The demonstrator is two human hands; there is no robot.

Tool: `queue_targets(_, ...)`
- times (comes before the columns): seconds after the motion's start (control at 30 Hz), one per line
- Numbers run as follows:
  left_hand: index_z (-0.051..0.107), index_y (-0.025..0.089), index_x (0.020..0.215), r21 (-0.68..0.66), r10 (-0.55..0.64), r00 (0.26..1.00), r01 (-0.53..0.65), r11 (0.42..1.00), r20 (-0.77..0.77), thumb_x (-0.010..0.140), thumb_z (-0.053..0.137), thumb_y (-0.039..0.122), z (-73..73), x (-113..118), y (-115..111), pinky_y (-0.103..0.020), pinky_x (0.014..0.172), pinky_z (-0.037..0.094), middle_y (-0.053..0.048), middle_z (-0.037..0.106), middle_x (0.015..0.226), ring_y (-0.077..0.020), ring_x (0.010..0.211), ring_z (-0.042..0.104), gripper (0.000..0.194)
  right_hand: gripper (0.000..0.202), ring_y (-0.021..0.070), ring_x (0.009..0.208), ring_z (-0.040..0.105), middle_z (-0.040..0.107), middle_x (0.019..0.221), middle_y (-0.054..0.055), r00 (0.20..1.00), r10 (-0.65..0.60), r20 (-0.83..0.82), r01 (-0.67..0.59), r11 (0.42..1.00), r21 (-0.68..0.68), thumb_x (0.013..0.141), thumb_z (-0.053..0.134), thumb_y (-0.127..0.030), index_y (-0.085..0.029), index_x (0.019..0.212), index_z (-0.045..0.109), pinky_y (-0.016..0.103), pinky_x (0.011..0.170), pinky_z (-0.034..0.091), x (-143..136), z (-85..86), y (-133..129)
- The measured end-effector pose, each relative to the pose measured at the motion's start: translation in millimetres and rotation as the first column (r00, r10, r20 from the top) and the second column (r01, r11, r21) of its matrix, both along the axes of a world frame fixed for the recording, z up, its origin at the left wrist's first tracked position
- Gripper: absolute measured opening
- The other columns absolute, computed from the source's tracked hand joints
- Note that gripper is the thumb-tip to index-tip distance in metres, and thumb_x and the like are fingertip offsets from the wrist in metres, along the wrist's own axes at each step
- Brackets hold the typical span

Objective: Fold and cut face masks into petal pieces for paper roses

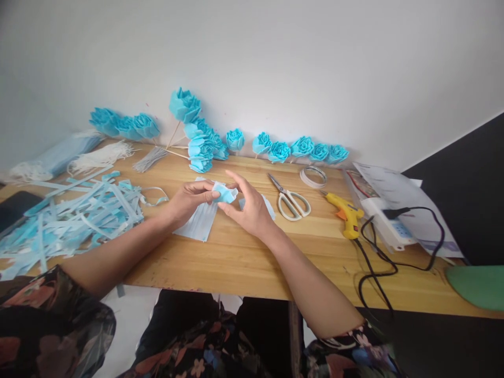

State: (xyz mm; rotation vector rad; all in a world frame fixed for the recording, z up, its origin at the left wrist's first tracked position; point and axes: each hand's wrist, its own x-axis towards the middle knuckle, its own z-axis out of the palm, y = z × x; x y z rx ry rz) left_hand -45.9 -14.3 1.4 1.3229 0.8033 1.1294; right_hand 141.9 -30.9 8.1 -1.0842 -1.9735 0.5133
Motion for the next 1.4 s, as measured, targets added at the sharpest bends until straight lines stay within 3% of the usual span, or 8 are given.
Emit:
queue_targets(0.2,0.07,0.018,0.063,-0.078,0.026,0.999,-0.022,0.997,0.045,0.064,0.082,0.041,-2.8,0.2,3.3,-0.024,0.053,0.035,0.001,0.061,0.063,-0.0085,0.057,0.044,0.027,0.053,0.0232,0.096,0.067,0.069,0.118,0.007,0.998,-0.068,0.015,0.067,0.996,0.064,0.081,0.062,-0.018,-0.026,0.133,0.053,0.039,0.083,0.055,0.9,-2.4,1.6)
queue_targets(0.37,0.067,0.017,0.065,-0.117,0.056,0.998,-0.053,0.992,0.023,0.063,0.083,0.041,-5.3,-2.4,6.4,-0.023,0.048,0.031,0.004,0.055,0.058,-0.005,0.047,0.04,0.029,0.051,0.0205,0.084,0.066,0.071,0.092,0.003,0.994,-0.11,-0.001,0.11,0.991,0.072,0.081,0.06,-0.018,-0.025,0.132,0.054,0.035,0.077,0.054,4.5,-0.5,3.5)
queue_targets(0.5,0.067,0.016,0.064,-0.133,0.068,0.998,-0.066,0.989,0.008,0.064,0.083,0.04,-3.3,-4.1,6.5,-0.023,0.044,0.031,0.005,0.053,0.055,-0.004,0.043,0.04,0.029,0.05,0.0193,0.084,0.066,0.07,0.087,0.001,0.995,-0.097,-0.036,0.1,0.991,0.084,0.082,0.058,-0.017,-0.026,0.131,0.055,0.035,0.08,0.053,5.7,-1.1,6.3)
queue_targets(0.67,0.07,0.014,0.069,-0.244,0.047,0.989,-0.012,0.97,0.139,0.059,0.087,0.036,-3.1,-2.6,7.0,-0.026,0.066,0.053,0.0,0.068,0.069,-0.0108,0.065,0.063,0.03,0.049,0.0185,0.083,0.066,0.07,0.086,0.001,0.995,-0.098,-0.03,0.1,0.991,0.087,0.083,0.057,-0.017,-0.024,0.131,0.057,0.034,0.08,0.053,6.3,-3.1,8.6)
queue_targets(0.9,0.073,0.015,0.079,-0.213,0.022,0.975,0.027,0.977,0.222,0.064,0.085,0.035,-9.6,-1.4,9.9,-0.028,0.074,0.055,-0.002,0.073,0.079,-0.0121,0.071,0.066,0.028,0.048,0.0194,0.085,0.067,0.07,0.09,0.002,0.996,-0.085,0.003,0.085,0.993,0.076,0.083,0.058,-0.018,-0.026,0.131,0.059,0.036,0.085,0.054,7.1,-4.7,9.1)
queue_targets(1.17,0.07,0.013,0.075,-0.052,-0.028,0.999,0.026,0.998,-0.031,0.07,0.08,0.039,0.4,0.5,-0.4,-0.024,0.064,0.051,-0.002,0.069,0.071,-0.0112,0.065,0.061,0.029,0.062,0.0218,0.092,0.067,0.071,0.107,0.007,1.0,0.016,-0.022,-0.017,0.999,-0.048,0.081,0.069,-0.038,-0.023,0.139,0.053,0.036,0.083,0.053,5.2,1.8,2.9)
queue_targets(1.3,0.069,0.013,0.077,0.022,-0.025,0.982,0.03,0.999,-0.186,0.077,0.072,0.038,0.4,0.6,-3.1,-0.021,0.051,0.041,0.0,0.064,0.067,-0.0071,0.053,0.051,0.025,0.025,0.0176,0.076,0.064,0.071,0.084,0.003,0.999,-0.034,-0.026,0.033,0.999,-0.038,0.084,0.066,-0.038,-0.022,0.102,0.072,0.03,0.072,0.05,5.2,-1.0,4.9)
queue_targets(1.4,0.07,0.013,0.078,0.104,0.012,0.966,0.016,0.994,-0.258,0.079,0.07,0.036,-2.4,-0.4,-1.5,-0.021,0.053,0.039,0.0,0.063,0.069,-0.0073,0.057,0.049,0.023,0.019,0.0147,0.067,0.059,0.068,0.073,0.001,0.996,-0.084,-0.035,0.084,0.996,-0.014,0.086,0.063,-0.036,-0.019,0.08,0.071,0.027,0.065,0.046,6.0,-3.9,7.1)
